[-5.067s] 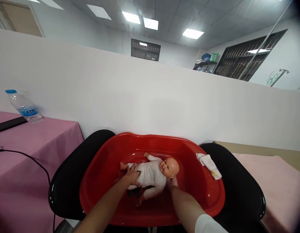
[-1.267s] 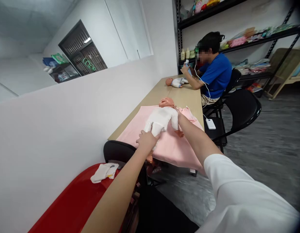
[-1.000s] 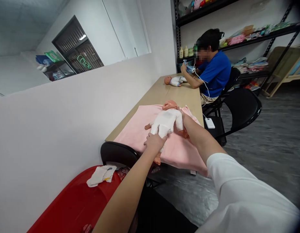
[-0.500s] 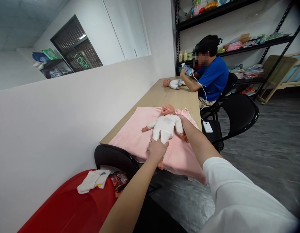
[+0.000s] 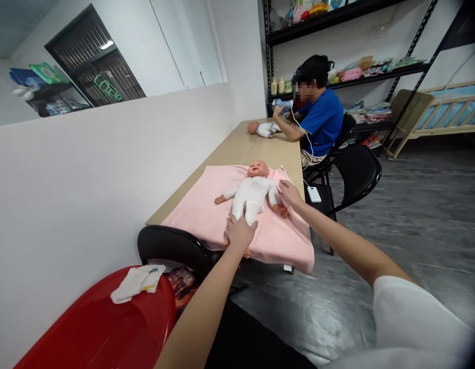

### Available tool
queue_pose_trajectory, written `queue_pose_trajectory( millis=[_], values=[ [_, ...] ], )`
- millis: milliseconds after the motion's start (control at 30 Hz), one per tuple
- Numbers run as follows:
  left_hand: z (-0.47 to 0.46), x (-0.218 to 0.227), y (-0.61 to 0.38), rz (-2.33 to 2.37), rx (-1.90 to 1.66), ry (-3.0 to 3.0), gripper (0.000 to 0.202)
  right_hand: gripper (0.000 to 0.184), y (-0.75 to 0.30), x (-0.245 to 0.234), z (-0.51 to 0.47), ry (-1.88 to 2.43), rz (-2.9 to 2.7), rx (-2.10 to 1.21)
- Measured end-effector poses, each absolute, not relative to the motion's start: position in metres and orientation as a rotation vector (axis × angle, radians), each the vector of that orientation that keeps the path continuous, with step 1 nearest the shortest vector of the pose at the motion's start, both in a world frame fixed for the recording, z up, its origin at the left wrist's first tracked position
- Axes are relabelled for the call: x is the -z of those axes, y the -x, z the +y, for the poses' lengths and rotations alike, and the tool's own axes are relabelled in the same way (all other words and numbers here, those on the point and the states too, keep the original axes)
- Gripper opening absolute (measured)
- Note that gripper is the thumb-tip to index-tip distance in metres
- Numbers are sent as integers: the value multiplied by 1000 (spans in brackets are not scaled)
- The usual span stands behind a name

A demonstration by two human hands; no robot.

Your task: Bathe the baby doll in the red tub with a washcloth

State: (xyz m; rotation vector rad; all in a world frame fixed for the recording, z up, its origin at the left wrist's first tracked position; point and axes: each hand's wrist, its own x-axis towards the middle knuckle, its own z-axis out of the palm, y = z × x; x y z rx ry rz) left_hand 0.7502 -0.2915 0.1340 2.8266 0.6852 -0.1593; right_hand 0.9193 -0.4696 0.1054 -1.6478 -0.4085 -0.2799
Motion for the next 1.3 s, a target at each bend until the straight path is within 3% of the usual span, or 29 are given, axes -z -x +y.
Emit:
queue_pose_trajectory(
  millis=[100, 200, 300, 400, 533, 700, 800, 1000, 1200, 1300],
  values=[
    [-284, -130, -726, 580, 69, -2905, 68, 42, -824, -82, -492, 1667, -486, 267],
    [-278, -105, -676, 279, -230, -3069, 54, 47, -705, -37, -499, 1679, -842, 254],
    [-274, -49, -599, -74, -374, -3024, 43, 56, -603, 30, -492, 1685, -1529, 84],
    [-272, 23, -506, -236, -461, -2951, 46, 54, -539, 96, -479, 1715, -1933, 216],
    [-279, 111, -389, 171, -442, -2868, 54, 47, -505, 146, -470, 1591, -2300, 596],
    [-322, 185, -301, 652, -461, -2557, 57, 69, -492, 155, -480, 1658, -2135, 12],
    [-341, 203, -285, 754, -394, -2419, 63, 68, -482, 163, -489, 1662, -1989, -206],
    [-338, 204, -303, 697, -276, -2312, 61, 56, -474, 188, -502, 1770, -1819, -231],
    [-331, 206, -315, 829, 29, -2086, 66, 52, -483, 184, -509, 1872, -1652, -300],
    [-326, 202, -308, 921, 118, -2071, 59, 48, -486, 181, -510, 1889, -1592, -328]
  ],
)
